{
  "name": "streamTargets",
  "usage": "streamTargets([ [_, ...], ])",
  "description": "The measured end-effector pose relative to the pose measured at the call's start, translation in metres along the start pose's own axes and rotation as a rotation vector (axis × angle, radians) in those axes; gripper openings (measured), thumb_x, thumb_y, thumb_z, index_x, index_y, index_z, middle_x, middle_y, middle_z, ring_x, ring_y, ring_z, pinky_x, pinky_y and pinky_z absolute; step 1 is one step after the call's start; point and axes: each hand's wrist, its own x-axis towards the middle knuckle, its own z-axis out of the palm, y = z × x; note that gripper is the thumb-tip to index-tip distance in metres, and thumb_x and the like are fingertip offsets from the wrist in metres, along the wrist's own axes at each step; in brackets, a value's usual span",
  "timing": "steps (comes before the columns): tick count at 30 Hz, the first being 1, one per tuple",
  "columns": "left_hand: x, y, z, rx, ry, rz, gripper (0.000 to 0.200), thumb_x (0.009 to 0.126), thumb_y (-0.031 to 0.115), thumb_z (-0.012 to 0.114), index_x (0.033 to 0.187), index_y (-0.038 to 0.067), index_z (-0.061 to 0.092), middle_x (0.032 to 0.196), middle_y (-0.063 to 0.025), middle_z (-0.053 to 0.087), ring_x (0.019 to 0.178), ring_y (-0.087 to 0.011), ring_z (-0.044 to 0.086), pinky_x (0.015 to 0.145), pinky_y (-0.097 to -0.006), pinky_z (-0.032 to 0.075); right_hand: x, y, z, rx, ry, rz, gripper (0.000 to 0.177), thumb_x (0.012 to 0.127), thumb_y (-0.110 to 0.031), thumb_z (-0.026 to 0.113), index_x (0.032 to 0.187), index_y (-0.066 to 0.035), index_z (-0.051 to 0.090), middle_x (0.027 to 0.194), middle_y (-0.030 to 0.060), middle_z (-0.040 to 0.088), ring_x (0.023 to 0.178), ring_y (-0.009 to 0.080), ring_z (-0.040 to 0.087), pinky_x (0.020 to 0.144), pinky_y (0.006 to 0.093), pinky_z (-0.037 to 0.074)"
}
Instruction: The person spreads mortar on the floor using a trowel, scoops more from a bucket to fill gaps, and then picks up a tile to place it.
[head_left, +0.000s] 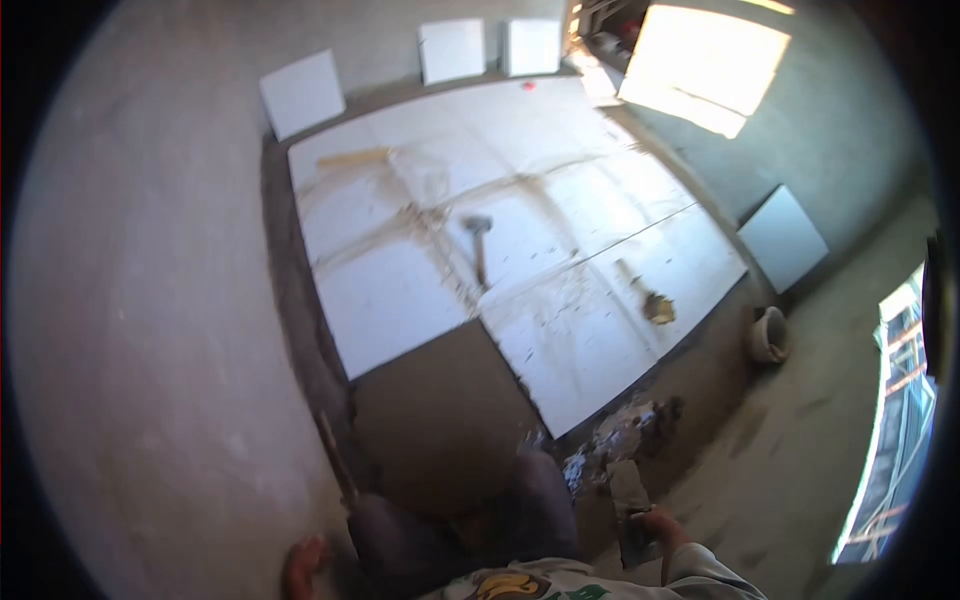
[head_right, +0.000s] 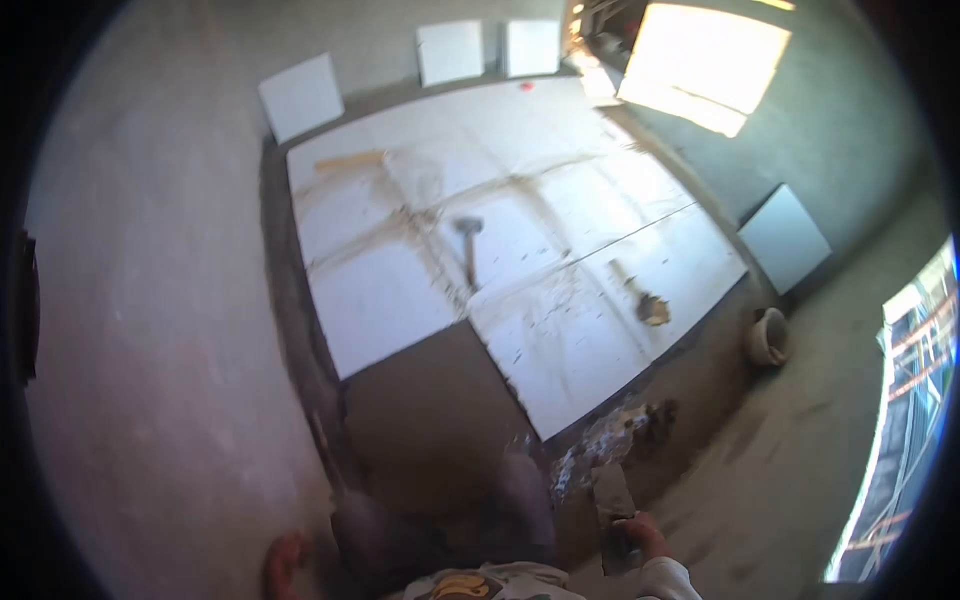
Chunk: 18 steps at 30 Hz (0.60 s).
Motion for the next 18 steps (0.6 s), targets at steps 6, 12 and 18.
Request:
streamTargets([
  [6, -0.125, 0.1, -0.045, -0.009, 0.027, 0.15, 0.043, 0.092, 0.041, 0.049, 0.109, 0.003, 0.059, 0.094, -0.0079, 0.064, 0.078, -0.0206, 0.068, 0.062, -0.0335, 0.051, -0.188, -0.124, -0.165, 0.509, -0.115, 0.372, 0.058, 0.068, -0.035, 0.076, 0.112, 0.002, 0.064, 0.109, 0.0176, 0.067, 0.101, 0.0279, 0.065, 0.085, 0.0371, 0.052],
  [12, -0.275, 0.216, -0.109, 0.085, 0.204, 0.388, 0.045, 0.092, 0.045, 0.049, 0.106, 0.003, 0.058, 0.092, -0.0041, 0.06, 0.078, -0.017, 0.066, 0.063, -0.0302, 0.047, -0.201, -0.058, -0.141, 0.166, -0.099, 0.132, 0.055, 0.071, -0.037, 0.07, 0.11, 0.001, 0.065, 0.112, 0.0187, 0.066, 0.106, 0.0273, 0.063, 0.088, 0.0373, 0.051],
  [18, -0.367, 0.233, -0.131, -0.145, 0.338, 0.554, 0.062, 0.092, 0.051, 0.05, 0.129, 0.001, 0.05, 0.11, -0.0099, 0.06, 0.095, -0.0199, 0.062, 0.079, -0.0329, 0.048, -0.218, -0.091, -0.164, 0.178, -0.173, 0.078, 0.051, 0.073, -0.035, 0.069, 0.107, 0.002, 0.065, 0.113, 0.02, 0.065, 0.109, 0.0266, 0.062, 0.085, 0.0379, 0.051],
])
